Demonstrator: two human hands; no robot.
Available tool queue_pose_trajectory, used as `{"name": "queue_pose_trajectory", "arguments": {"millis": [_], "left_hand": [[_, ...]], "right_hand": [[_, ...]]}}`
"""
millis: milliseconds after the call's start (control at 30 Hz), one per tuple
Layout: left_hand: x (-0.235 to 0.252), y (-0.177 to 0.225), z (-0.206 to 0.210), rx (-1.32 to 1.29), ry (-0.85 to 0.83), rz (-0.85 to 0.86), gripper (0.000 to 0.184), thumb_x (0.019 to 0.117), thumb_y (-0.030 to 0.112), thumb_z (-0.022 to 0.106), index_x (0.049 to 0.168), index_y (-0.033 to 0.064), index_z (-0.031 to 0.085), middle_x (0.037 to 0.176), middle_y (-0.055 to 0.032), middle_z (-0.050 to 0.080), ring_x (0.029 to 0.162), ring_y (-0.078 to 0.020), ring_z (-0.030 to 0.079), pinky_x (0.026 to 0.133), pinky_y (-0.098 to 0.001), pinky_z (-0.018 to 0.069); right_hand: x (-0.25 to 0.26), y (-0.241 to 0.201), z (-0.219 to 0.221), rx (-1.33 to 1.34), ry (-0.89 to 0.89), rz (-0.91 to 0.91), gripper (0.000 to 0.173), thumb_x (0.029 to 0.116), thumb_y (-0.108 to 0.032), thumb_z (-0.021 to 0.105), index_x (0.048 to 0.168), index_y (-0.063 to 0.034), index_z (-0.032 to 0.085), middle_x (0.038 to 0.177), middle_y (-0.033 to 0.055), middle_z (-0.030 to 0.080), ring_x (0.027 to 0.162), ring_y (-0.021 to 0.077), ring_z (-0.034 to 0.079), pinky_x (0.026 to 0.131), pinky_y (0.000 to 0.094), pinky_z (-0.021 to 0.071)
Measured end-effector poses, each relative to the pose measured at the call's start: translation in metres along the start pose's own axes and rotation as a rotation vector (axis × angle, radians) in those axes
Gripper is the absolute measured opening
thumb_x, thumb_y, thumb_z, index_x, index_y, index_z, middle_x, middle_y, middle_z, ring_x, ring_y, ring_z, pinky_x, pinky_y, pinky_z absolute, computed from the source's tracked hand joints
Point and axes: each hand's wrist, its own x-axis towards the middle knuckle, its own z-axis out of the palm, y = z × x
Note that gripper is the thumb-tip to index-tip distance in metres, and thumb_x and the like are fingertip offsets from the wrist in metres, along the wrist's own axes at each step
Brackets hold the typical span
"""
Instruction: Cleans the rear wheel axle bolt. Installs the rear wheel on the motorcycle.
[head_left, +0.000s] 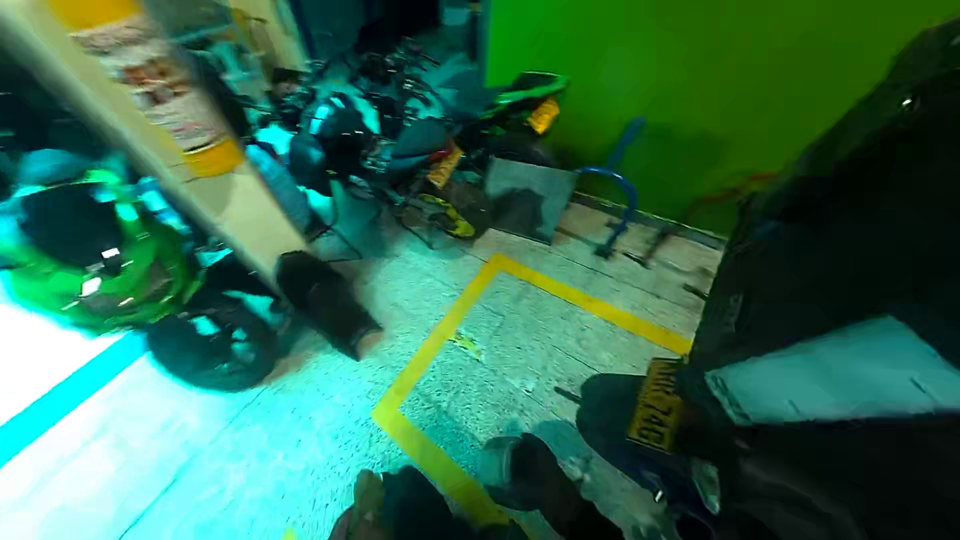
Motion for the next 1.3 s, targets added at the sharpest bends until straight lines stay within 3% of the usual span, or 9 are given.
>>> {"name": "queue_pose_trajectory", "arguments": {"millis": [67,300,467,567,733,967,1100,1200,1300], "left_hand": [[0.088,0.026,0.004,0.022,-0.034,0.294,0.048,0.0992,0.018,0.065,0.138,-0.0086,0.054,0.128,-0.0293,0.064,0.117,-0.0368,0.065,0.102,-0.0519,0.0536],[0.290,0.297,0.097,0.379,-0.391,0.449,0.046,0.0986,0.028,0.069,0.133,-0.0015,0.062,0.124,-0.0241,0.067,0.116,-0.0353,0.066,0.102,-0.0562,0.0515],[0.308,0.453,0.184,0.770,-0.671,0.475,0.042,0.0991,0.032,0.067,0.131,0.0049,0.064,0.117,-0.0191,0.070,0.107,-0.0318,0.069,0.096,-0.0549,0.0556],[0.318,0.512,0.257,0.933,-0.760,0.581,0.041,0.0988,0.031,0.067,0.129,0.0038,0.065,0.117,-0.0196,0.070,0.108,-0.0322,0.069,0.097,-0.0555,0.0545],[0.331,0.568,0.362,1.055,-0.777,0.726,0.043,0.0993,0.031,0.067,0.132,0.0020,0.064,0.125,-0.0215,0.067,0.118,-0.0338,0.064,0.106,-0.0557,0.0492],[0.392,0.600,0.514,1.321,-0.871,0.716,0.045,0.0991,0.033,0.067,0.135,0.0069,0.062,0.124,-0.0199,0.067,0.113,-0.0335,0.067,0.098,-0.0567,0.0539],[0.436,0.602,0.639,1.489,-0.884,0.869,0.044,0.1023,0.032,0.062,0.136,0.0034,0.061,0.124,-0.0258,0.066,0.114,-0.0409,0.065,0.101,-0.0623,0.0500],[0.475,0.590,0.753,1.479,-0.903,1.032,0.042,0.1033,0.030,0.062,0.135,0.0028,0.061,0.123,-0.0287,0.065,0.114,-0.0456,0.064,0.099,-0.0658,0.0489],[0.539,0.557,0.823,1.448,-0.915,1.105,0.044,0.1042,0.034,0.060,0.136,0.0041,0.060,0.118,-0.0301,0.067,0.104,-0.0484,0.067,0.090,-0.0690,0.0522]], "right_hand": [[0.053,-0.004,-0.004,-0.032,0.084,-0.023,0.106,0.0614,-0.026,0.097,0.147,0.0020,0.040,0.129,0.0176,0.062,0.115,0.0227,0.064,0.096,0.0412,0.0580],[0.195,-0.013,-0.011,0.098,0.604,0.186,0.112,0.0643,-0.035,0.094,0.154,-0.0006,0.035,0.144,0.0202,0.054,0.130,0.0273,0.057,0.107,0.0434,0.0503],[0.213,-0.104,0.004,0.481,0.865,0.193,0.112,0.0604,-0.029,0.094,0.152,-0.0035,0.034,0.129,0.0119,0.064,0.114,0.0183,0.066,0.096,0.0389,0.0580],[0.251,-0.125,-0.017,0.500,0.897,0.175,0.114,0.0615,-0.030,0.095,0.155,-0.0090,0.034,0.142,0.0147,0.056,0.120,0.0221,0.063,0.097,0.0429,0.0582],[0.328,-0.121,-0.058,0.446,0.991,0.173,0.115,0.0586,-0.038,0.096,0.155,-0.0122,0.038,0.151,0.0190,0.044,0.123,0.0241,0.060,0.093,0.0405,0.0595],[0.394,-0.094,-0.081,0.665,1.177,0.293,0.123,0.0586,-0.039,0.096,0.159,-0.0096,0.030,0.151,0.0204,0.043,0.121,0.0253,0.062,0.090,0.0420,0.0611],[0.444,-0.041,-0.091,0.666,1.353,0.314,0.117,0.0594,-0.035,0.095,0.156,-0.0080,0.035,0.152,0.0202,0.043,0.125,0.0252,0.059,0.093,0.0414,0.0591],[0.490,0.027,-0.112,0.712,1.498,0.158,0.116,0.0631,-0.031,0.095,0.157,-0.0021,0.032,0.154,0.0247,0.039,0.131,0.0299,0.055,0.098,0.0442,0.0580],[0.533,0.097,-0.106,0.718,1.647,0.016,0.119,0.0634,-0.039,0.094,0.156,-0.0002,0.030,0.152,0.0236,0.042,0.128,0.0286,0.057,0.095,0.0420,0.0598]]}}
